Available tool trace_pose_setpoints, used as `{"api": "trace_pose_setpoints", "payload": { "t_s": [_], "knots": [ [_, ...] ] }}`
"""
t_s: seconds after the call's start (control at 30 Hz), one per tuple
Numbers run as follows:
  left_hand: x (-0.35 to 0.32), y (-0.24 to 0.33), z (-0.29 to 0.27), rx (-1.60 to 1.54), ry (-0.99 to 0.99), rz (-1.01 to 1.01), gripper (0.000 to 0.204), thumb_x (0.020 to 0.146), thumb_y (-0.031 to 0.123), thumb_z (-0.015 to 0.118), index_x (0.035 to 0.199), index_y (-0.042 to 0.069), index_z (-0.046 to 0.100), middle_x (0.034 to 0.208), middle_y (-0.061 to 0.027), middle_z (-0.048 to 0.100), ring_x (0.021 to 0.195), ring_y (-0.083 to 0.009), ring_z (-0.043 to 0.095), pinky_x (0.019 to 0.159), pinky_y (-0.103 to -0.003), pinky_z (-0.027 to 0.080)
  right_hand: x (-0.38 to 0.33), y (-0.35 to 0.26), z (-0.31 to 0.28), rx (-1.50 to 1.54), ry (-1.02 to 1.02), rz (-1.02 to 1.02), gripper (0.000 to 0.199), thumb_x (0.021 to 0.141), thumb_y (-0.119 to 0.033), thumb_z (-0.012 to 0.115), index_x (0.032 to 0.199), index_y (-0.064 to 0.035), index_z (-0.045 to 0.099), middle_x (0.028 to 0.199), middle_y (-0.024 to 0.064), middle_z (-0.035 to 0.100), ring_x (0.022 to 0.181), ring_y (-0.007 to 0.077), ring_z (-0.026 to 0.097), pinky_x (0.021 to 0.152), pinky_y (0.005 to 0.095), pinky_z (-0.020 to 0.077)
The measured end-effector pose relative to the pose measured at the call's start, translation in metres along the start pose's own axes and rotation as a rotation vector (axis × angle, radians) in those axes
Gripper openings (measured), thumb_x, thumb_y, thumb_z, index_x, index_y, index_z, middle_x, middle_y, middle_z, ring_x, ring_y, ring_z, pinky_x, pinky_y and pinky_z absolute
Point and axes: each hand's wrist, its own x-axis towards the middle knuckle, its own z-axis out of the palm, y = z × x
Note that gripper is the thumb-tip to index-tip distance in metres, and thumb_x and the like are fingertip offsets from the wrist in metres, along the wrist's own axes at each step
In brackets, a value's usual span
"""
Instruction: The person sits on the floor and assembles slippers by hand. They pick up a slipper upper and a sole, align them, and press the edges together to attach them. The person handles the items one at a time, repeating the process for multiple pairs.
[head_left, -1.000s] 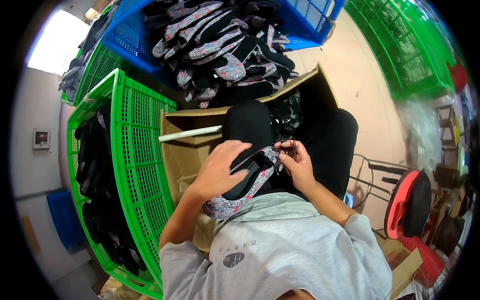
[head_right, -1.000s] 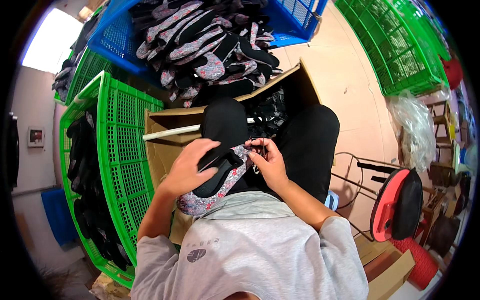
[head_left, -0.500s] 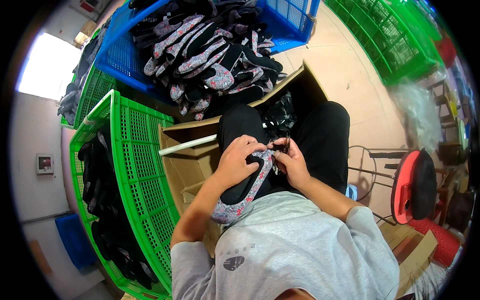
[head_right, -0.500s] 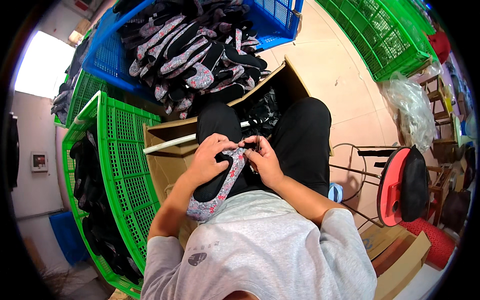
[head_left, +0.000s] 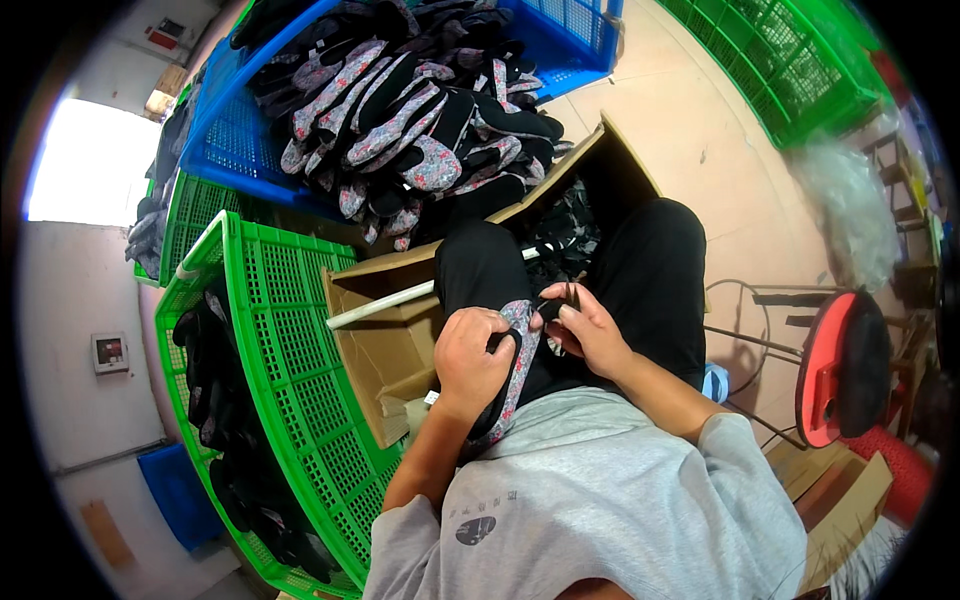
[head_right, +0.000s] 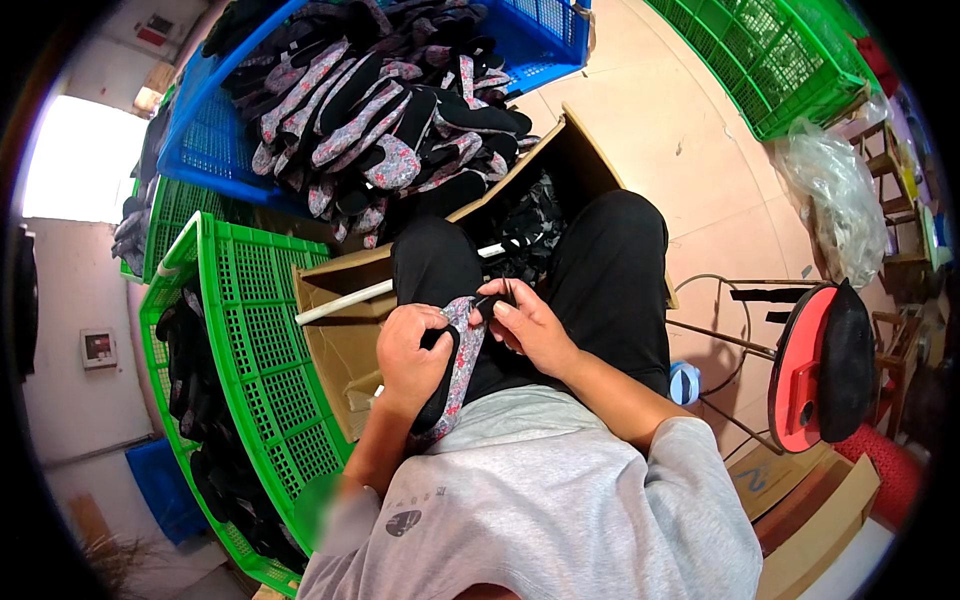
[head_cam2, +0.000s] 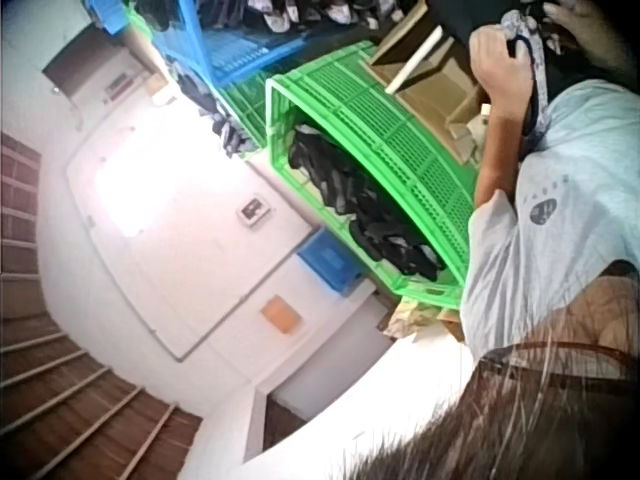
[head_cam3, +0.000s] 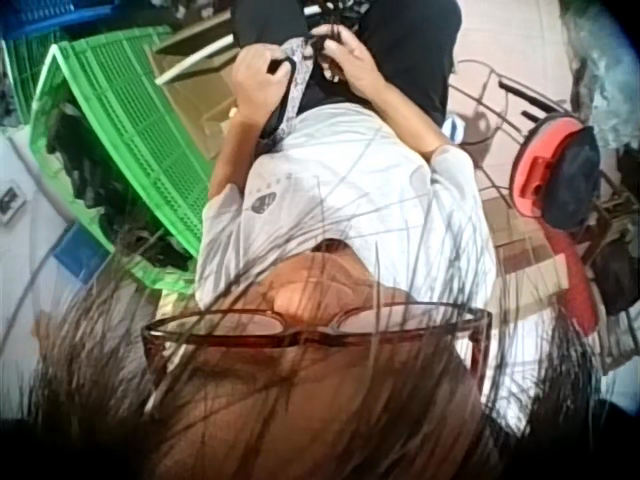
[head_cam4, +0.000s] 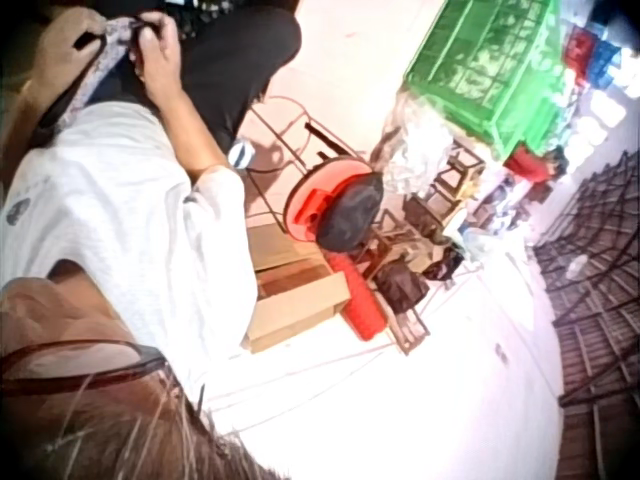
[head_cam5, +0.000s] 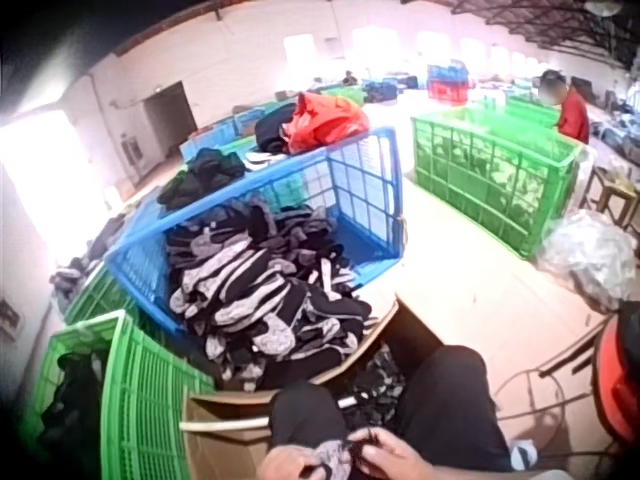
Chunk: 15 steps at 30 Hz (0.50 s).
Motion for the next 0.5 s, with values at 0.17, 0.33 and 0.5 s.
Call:
{"api": "trace_pose_setpoints", "payload": {
  "t_s": [0.17, 0.33, 0.5],
  "knots": [
    [0.0, 0.005, 0.009, 0.026, 0.014, -0.067, 0.022, 0.06, -0.006, 0.07, 0.075, 0.006, 0.059, 0.08, -0.0075, 0.063, 0.081, -0.0273, 0.064, 0.072, -0.037, 0.051, -0.002, -0.001, -0.005, -0.165, -0.089, -0.101, 0.036, 0.106, -0.035, 0.044, 0.13, -0.0072, 0.042, 0.092, -0.0002, 0.056, 0.069, 0.0057, 0.044, 0.059, 0.0204, 0.0373],
    [0.0, 0.003, 0.014, 0.039, 0.022, -0.075, 0.021, 0.059, -0.006, 0.069, 0.075, 0.005, 0.059, 0.079, -0.0087, 0.062, 0.08, -0.0287, 0.063, 0.072, -0.038, 0.051, -0.006, 0.021, -0.012, -0.149, -0.098, -0.118, 0.033, 0.101, -0.023, 0.058, 0.125, -0.0052, 0.046, 0.102, 0.0046, 0.057, 0.086, 0.0081, 0.057, 0.076, 0.0231, 0.0476],
    [0.003, 0.004, 0.013, 0.05, 0.026, -0.087, 0.023, 0.059, -0.007, 0.068, 0.076, 0.005, 0.058, 0.079, -0.0108, 0.063, 0.079, -0.0291, 0.064, 0.073, -0.037, 0.05, -0.01, 0.023, -0.008, -0.358, -0.127, -0.087, 0.033, 0.095, -0.02, 0.069, 0.119, -0.004, 0.054, 0.108, 0.0048, 0.063, 0.095, 0.0106, 0.061, 0.082, 0.0272, 0.0499]
  ]
}}
